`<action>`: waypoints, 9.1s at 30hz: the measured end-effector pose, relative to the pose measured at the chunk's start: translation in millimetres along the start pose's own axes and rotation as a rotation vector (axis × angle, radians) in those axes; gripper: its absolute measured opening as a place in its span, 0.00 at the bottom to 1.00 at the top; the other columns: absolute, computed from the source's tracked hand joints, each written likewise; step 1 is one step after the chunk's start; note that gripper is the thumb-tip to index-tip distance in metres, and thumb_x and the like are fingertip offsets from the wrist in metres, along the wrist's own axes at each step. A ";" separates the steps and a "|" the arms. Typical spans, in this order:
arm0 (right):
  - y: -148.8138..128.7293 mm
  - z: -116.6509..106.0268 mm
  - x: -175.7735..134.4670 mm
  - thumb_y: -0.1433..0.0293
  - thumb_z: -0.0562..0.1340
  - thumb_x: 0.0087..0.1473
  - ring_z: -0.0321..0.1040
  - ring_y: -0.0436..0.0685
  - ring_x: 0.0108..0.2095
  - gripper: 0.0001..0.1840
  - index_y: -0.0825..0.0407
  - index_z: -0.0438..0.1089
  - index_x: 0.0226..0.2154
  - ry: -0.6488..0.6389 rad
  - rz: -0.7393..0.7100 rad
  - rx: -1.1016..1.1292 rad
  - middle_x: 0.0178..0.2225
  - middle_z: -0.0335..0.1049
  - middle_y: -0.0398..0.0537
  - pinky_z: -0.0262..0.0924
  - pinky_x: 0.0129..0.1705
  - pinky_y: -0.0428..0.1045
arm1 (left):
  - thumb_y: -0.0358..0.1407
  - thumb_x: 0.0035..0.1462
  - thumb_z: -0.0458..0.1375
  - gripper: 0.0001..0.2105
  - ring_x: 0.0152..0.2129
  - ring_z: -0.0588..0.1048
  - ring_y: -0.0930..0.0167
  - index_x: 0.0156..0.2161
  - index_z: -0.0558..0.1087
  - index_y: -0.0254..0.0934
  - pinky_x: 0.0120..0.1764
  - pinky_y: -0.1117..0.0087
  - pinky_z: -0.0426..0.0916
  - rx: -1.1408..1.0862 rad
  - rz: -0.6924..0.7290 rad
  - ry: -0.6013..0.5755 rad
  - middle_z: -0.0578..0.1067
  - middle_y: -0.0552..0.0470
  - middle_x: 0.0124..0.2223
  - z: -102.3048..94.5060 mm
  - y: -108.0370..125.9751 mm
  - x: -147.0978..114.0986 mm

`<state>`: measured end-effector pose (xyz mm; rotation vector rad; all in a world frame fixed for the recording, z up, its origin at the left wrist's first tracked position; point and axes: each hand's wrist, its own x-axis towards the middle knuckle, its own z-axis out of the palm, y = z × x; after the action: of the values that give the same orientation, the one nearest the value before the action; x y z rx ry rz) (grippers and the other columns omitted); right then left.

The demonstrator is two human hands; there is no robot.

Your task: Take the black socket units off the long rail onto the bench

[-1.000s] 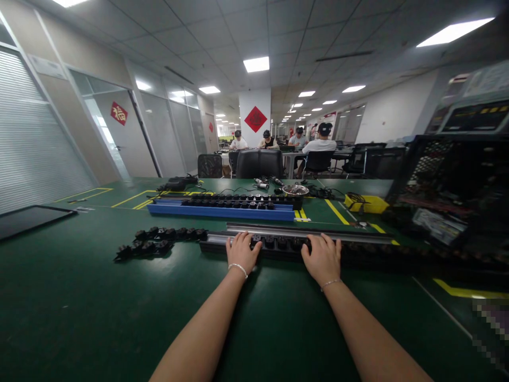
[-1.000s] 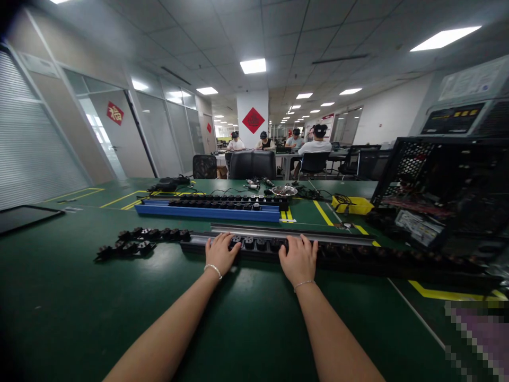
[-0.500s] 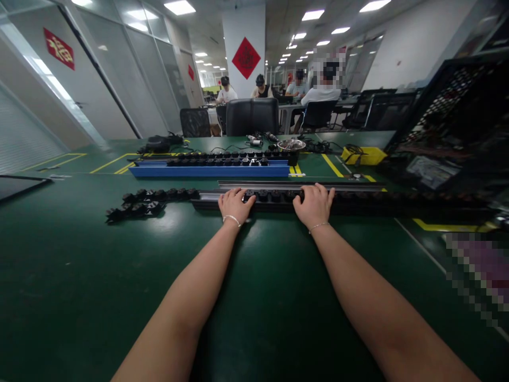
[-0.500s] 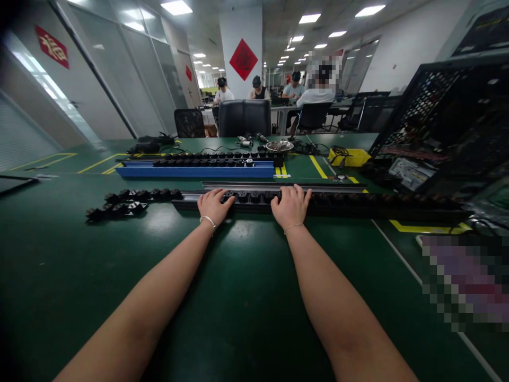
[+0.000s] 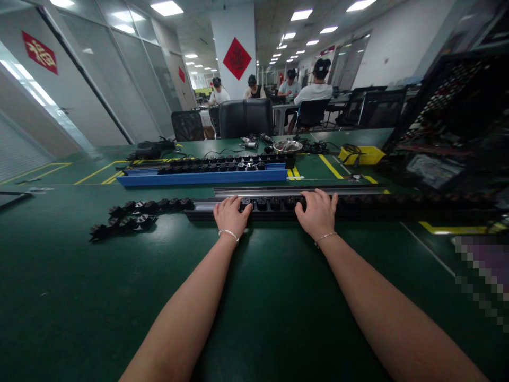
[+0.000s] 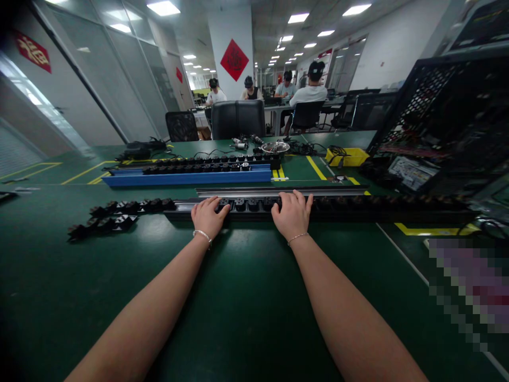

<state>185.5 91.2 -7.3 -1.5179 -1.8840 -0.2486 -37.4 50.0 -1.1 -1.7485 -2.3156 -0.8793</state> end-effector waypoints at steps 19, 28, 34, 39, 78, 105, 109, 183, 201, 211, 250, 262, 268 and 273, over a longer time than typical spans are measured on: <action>-1.6 -6.3 -3.5 0.65 0.51 0.53 0.53 0.63 0.55 0.20 0.54 0.66 0.46 -0.012 -0.006 -0.053 0.47 0.69 0.53 0.33 0.60 0.67 | 0.46 0.55 0.53 0.16 0.51 0.65 0.62 0.47 0.72 0.48 0.58 0.52 0.46 -0.025 -0.004 0.027 0.73 0.54 0.52 -4.9 -14.0 3.3; -1.9 -8.6 -6.1 0.66 0.49 0.55 0.52 0.63 0.56 0.22 0.52 0.64 0.51 -0.032 -0.010 -0.050 0.48 0.69 0.51 0.36 0.59 0.68 | 0.45 0.54 0.54 0.15 0.52 0.65 0.63 0.47 0.72 0.47 0.58 0.52 0.46 -0.013 -0.004 0.058 0.74 0.53 0.51 -8.4 -26.1 4.9; -2.4 -10.7 -6.1 0.67 0.48 0.56 0.52 0.63 0.56 0.21 0.49 0.66 0.49 -0.059 -0.017 -0.046 0.48 0.69 0.48 0.36 0.59 0.68 | 0.45 0.55 0.53 0.15 0.52 0.65 0.63 0.47 0.72 0.46 0.58 0.52 0.46 -0.024 -0.010 0.061 0.74 0.52 0.51 -9.2 -27.9 5.1; -3.3 -11.8 -5.8 0.67 0.48 0.56 0.52 0.63 0.56 0.20 0.50 0.67 0.48 -0.059 -0.016 -0.043 0.47 0.70 0.49 0.35 0.59 0.69 | 0.45 0.55 0.53 0.16 0.53 0.64 0.62 0.47 0.72 0.46 0.58 0.50 0.45 -0.013 -0.027 0.050 0.73 0.51 0.51 -11.9 -31.2 6.4; -4.2 -10.2 -4.5 0.68 0.51 0.55 0.53 0.62 0.56 0.18 0.50 0.69 0.45 -0.020 0.001 0.017 0.46 0.70 0.49 0.34 0.59 0.67 | 0.46 0.54 0.53 0.15 0.57 0.59 0.59 0.46 0.72 0.49 0.56 0.37 0.33 0.016 -0.142 0.031 0.71 0.53 0.54 -13.4 -54.7 15.1; -4.3 -11.2 -4.5 0.67 0.50 0.55 0.51 0.63 0.56 0.19 0.50 0.69 0.45 -0.029 0.001 0.004 0.48 0.68 0.50 0.34 0.59 0.67 | 0.43 0.53 0.53 0.16 0.53 0.63 0.60 0.44 0.73 0.41 0.58 0.44 0.43 0.059 -0.188 0.103 0.70 0.48 0.55 -16.5 -51.3 13.1; -4.4 -11.6 -4.3 0.67 0.50 0.54 0.51 0.62 0.57 0.18 0.50 0.69 0.45 -0.030 0.002 0.000 0.48 0.68 0.50 0.34 0.60 0.66 | 0.43 0.53 0.53 0.16 0.53 0.63 0.60 0.44 0.74 0.41 0.58 0.44 0.45 0.056 -0.188 0.112 0.70 0.48 0.54 -18.8 -49.3 12.0; -2.6 -5.7 -2.8 0.67 0.51 0.53 0.54 0.63 0.55 0.17 0.51 0.69 0.43 0.007 -0.003 0.045 0.46 0.71 0.49 0.31 0.60 0.67 | 0.40 0.52 0.54 0.19 0.45 0.72 0.63 0.48 0.71 0.36 0.48 0.67 0.65 -0.178 -0.453 0.036 0.75 0.46 0.47 -44.8 -115.4 37.4; -2.4 -5.9 -2.8 0.67 0.52 0.53 0.55 0.62 0.54 0.16 0.51 0.70 0.42 0.020 -0.014 0.018 0.45 0.71 0.49 0.33 0.60 0.68 | 0.42 0.53 0.52 0.20 0.43 0.73 0.60 0.49 0.71 0.37 0.45 0.64 0.66 -0.102 -0.479 0.047 0.75 0.44 0.46 -50.0 -128.0 40.0; -2.0 -6.2 -3.1 0.67 0.52 0.53 0.55 0.62 0.55 0.17 0.51 0.69 0.42 0.013 -0.010 0.030 0.45 0.71 0.49 0.33 0.60 0.68 | 0.46 0.53 0.50 0.21 0.45 0.72 0.57 0.51 0.69 0.41 0.45 0.60 0.66 -0.070 -0.525 0.000 0.74 0.43 0.48 -53.6 -126.8 38.1; -3.3 -9.5 -3.0 0.67 0.51 0.52 0.55 0.62 0.55 0.18 0.51 0.69 0.43 -0.013 -0.011 0.029 0.45 0.71 0.50 0.33 0.59 0.67 | 0.49 0.44 0.55 0.23 0.49 0.62 0.46 0.44 0.73 0.40 0.44 0.45 0.62 0.158 -0.802 0.141 0.68 0.35 0.52 -69.7 -201.8 40.9; -0.9 -4.9 -2.8 0.68 0.52 0.52 0.55 0.62 0.54 0.17 0.51 0.69 0.42 0.010 -0.023 0.010 0.44 0.72 0.50 0.33 0.59 0.68 | 0.39 0.54 0.50 0.20 0.54 0.59 0.56 0.52 0.65 0.34 0.54 0.53 0.55 0.169 -0.355 0.395 0.65 0.40 0.55 -72.7 -136.4 36.4; -2.0 -6.2 -2.9 0.67 0.51 0.52 0.55 0.62 0.54 0.18 0.51 0.69 0.42 0.009 -0.014 0.027 0.44 0.71 0.50 0.32 0.59 0.67 | 0.40 0.56 0.52 0.17 0.55 0.59 0.62 0.51 0.66 0.39 0.57 0.61 0.52 0.033 0.273 0.111 0.68 0.46 0.54 -43.4 -39.1 21.8; -3.1 -6.6 -2.7 0.67 0.51 0.52 0.55 0.62 0.55 0.18 0.52 0.69 0.42 -0.004 -0.006 0.019 0.45 0.71 0.49 0.32 0.60 0.66 | 0.46 0.57 0.52 0.19 0.49 0.66 0.62 0.51 0.66 0.39 0.51 0.61 0.59 -0.040 0.364 -0.079 0.70 0.44 0.50 -13.9 18.8 11.3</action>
<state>185.4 84.6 -3.3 -1.5012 -1.8893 -0.2302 -27.4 55.7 22.2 -2.1618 -1.9359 -0.8059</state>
